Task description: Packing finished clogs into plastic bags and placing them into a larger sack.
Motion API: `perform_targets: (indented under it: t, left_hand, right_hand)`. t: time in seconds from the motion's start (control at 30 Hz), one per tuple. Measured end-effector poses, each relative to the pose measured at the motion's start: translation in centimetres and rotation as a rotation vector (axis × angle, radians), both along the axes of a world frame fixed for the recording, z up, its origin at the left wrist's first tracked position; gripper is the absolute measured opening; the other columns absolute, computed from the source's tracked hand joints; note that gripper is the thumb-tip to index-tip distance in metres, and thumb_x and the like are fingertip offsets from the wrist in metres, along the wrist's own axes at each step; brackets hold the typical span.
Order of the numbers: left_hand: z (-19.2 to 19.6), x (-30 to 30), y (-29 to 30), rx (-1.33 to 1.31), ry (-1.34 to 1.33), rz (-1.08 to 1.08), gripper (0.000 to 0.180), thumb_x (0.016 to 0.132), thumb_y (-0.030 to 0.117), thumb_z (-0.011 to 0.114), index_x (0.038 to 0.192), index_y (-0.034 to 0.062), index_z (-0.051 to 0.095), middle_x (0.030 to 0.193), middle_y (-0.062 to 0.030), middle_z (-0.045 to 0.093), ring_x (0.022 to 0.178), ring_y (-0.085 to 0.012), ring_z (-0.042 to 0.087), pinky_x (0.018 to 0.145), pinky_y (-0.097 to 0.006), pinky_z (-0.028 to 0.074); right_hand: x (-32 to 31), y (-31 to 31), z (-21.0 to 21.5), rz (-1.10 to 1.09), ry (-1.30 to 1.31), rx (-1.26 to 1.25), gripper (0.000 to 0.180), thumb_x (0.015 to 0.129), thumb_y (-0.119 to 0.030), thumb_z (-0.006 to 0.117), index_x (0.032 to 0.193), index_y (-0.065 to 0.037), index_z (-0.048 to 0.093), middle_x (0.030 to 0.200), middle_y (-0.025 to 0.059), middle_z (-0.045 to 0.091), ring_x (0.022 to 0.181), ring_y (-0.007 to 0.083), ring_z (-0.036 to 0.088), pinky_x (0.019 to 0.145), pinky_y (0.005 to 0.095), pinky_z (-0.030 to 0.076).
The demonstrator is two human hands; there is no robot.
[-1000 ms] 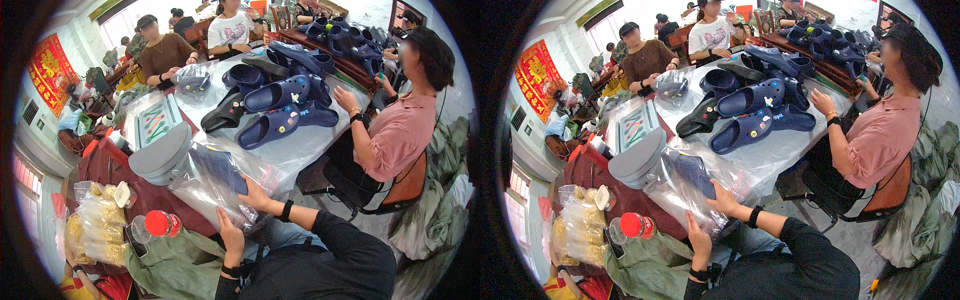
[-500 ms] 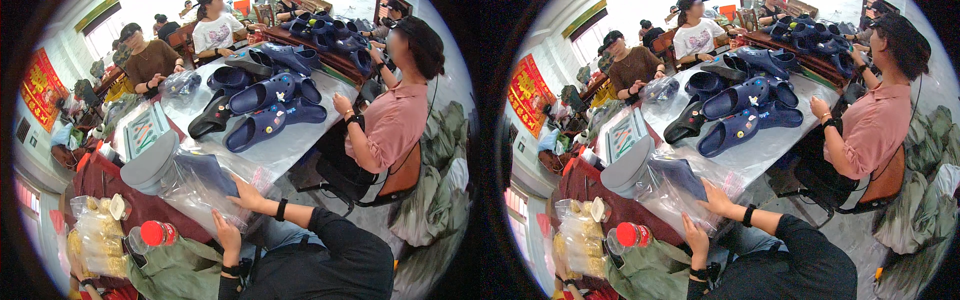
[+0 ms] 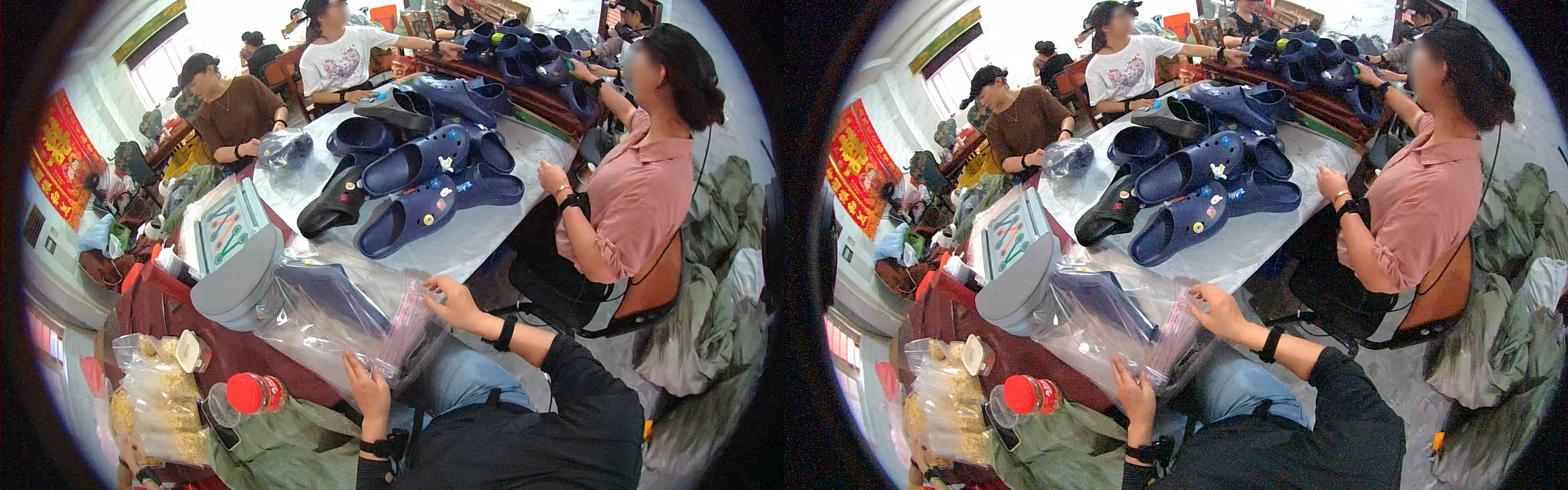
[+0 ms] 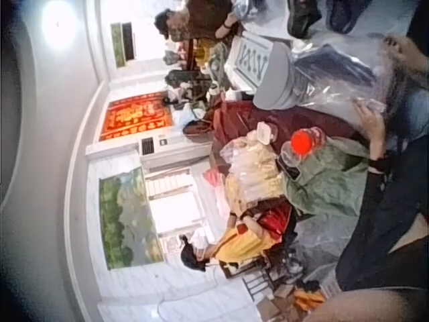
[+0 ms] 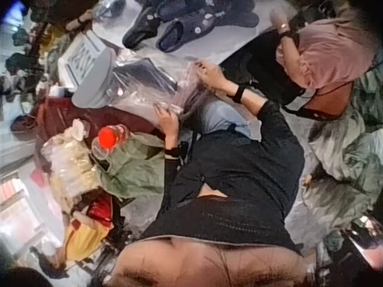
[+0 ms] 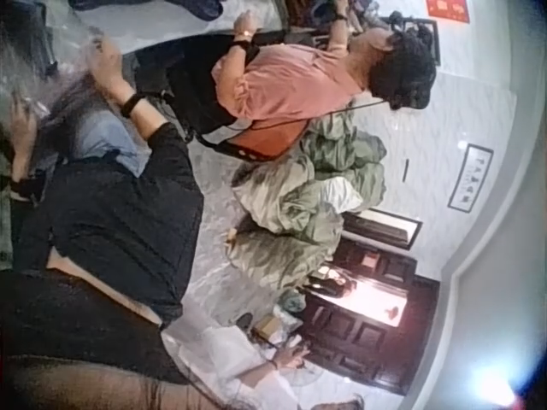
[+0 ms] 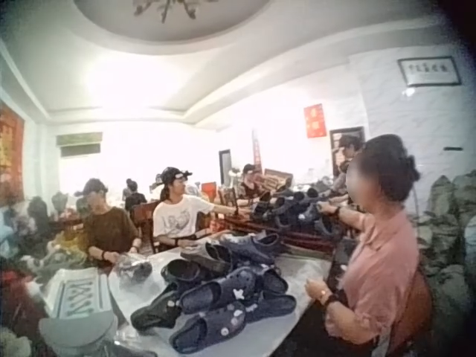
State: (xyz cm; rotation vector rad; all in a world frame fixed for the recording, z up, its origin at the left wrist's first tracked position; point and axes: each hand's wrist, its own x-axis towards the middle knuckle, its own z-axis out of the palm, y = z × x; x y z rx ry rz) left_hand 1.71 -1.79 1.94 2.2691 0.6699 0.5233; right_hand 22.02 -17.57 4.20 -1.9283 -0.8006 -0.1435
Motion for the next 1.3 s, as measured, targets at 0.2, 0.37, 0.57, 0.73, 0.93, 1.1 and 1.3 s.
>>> perform_targets:
  t: [0.2, 0.37, 0.57, 0.73, 0.93, 1.1, 1.3]
  left_hand:
    - [-0.7, -0.2, 0.4, 0.033, 0.022, -0.017, 0.068, 0.084, 0.003, 0.054, 0.14, -0.0088, 0.019, 0.144, -0.029, 0.023, 0.133, -0.0413, 0.026, 0.109, -0.04, 0.026]
    - [-1.0, -0.3, 0.8, 0.024, 0.019, -0.03, 0.066, 0.085, 0.006, 0.053, 0.14, -0.0087, 0.02, 0.144, -0.0287, 0.023, 0.133, -0.0411, 0.026, 0.109, -0.04, 0.026]
    - [-1.7, -0.3, 1.3, 0.026, -0.005, -0.042, 0.064, 0.086, 0.008, 0.053, 0.14, -0.0083, 0.022, 0.143, -0.0287, 0.026, 0.132, -0.0418, 0.028, 0.108, -0.041, 0.026]
    - [-2.2, -0.4, 1.7, 0.144, -0.03, -0.04, 0.062, 0.085, 0.008, 0.053, 0.139, -0.0078, 0.026, 0.139, -0.028, 0.033, 0.124, -0.0434, 0.037, 0.104, -0.044, 0.031]
    - [-3.5, -0.1, 2.3, 0.217, -0.109, 0.009, 0.062, 0.082, 0.005, 0.055, 0.138, -0.0053, 0.03, 0.135, -0.0264, 0.038, 0.119, -0.0423, 0.041, 0.1, -0.045, 0.033]
    - [-4.0, 0.0, 2.8, 0.145, -0.106, -0.024, 0.06, 0.084, 0.005, 0.054, 0.138, -0.0041, 0.031, 0.137, -0.025, 0.037, 0.126, -0.0407, 0.036, 0.105, -0.043, 0.03]
    - [-4.4, 0.1, 2.8, 0.136, -0.118, -0.043, 0.06, 0.083, 0.003, 0.054, 0.138, -0.0037, 0.031, 0.137, -0.0251, 0.036, 0.126, -0.0401, 0.036, 0.105, -0.043, 0.03]
  right_hand:
    - [3.4, 1.2, -0.9, -0.054, -0.063, -0.064, 0.04, 0.08, -0.02, 0.065, 0.113, -0.002, 0.05, 0.104, 0.0149, 0.058, 0.087, 0.0281, 0.061, 0.075, 0.0374, 0.05]
    - [5.6, 2.5, -0.7, -0.084, -0.07, -0.092, 0.04, 0.081, -0.022, 0.064, 0.112, -0.002, 0.05, 0.106, 0.0163, 0.058, 0.091, 0.0308, 0.06, 0.078, 0.0393, 0.049]
    - [8.2, 3.2, 0.3, -0.108, -0.178, -0.104, 0.041, 0.081, -0.024, 0.064, 0.113, -0.002, 0.05, 0.106, 0.0168, 0.058, 0.093, 0.0336, 0.059, 0.079, 0.0408, 0.048]
    - [10.9, 3.2, 2.2, -0.13, -0.186, -0.046, 0.04, 0.081, -0.024, 0.065, 0.111, 0.0, 0.052, 0.105, 0.0165, 0.058, 0.093, 0.033, 0.059, 0.081, 0.0393, 0.047]
    - [12.9, 3.4, 4.8, -0.206, -0.158, -0.073, 0.04, 0.082, -0.025, 0.065, 0.112, -0.001, 0.053, 0.105, 0.0145, 0.059, 0.091, 0.0294, 0.06, 0.08, 0.0371, 0.048]
    - [13.6, 4.6, 3.3, -0.59, -0.161, -0.339, 0.076, 0.073, -0.046, 0.071, 0.13, -0.007, 0.039, 0.128, 0.0277, 0.045, 0.118, 0.0423, 0.045, 0.094, 0.0468, 0.04]
    - [16.3, 6.1, 0.2, -0.478, 0.344, -0.096, 0.117, 0.064, -0.057, 0.075, 0.147, -0.015, 0.006, 0.14, 0.031, 0.028, 0.134, 0.0502, 0.01, 0.111, 0.0513, 0.01]
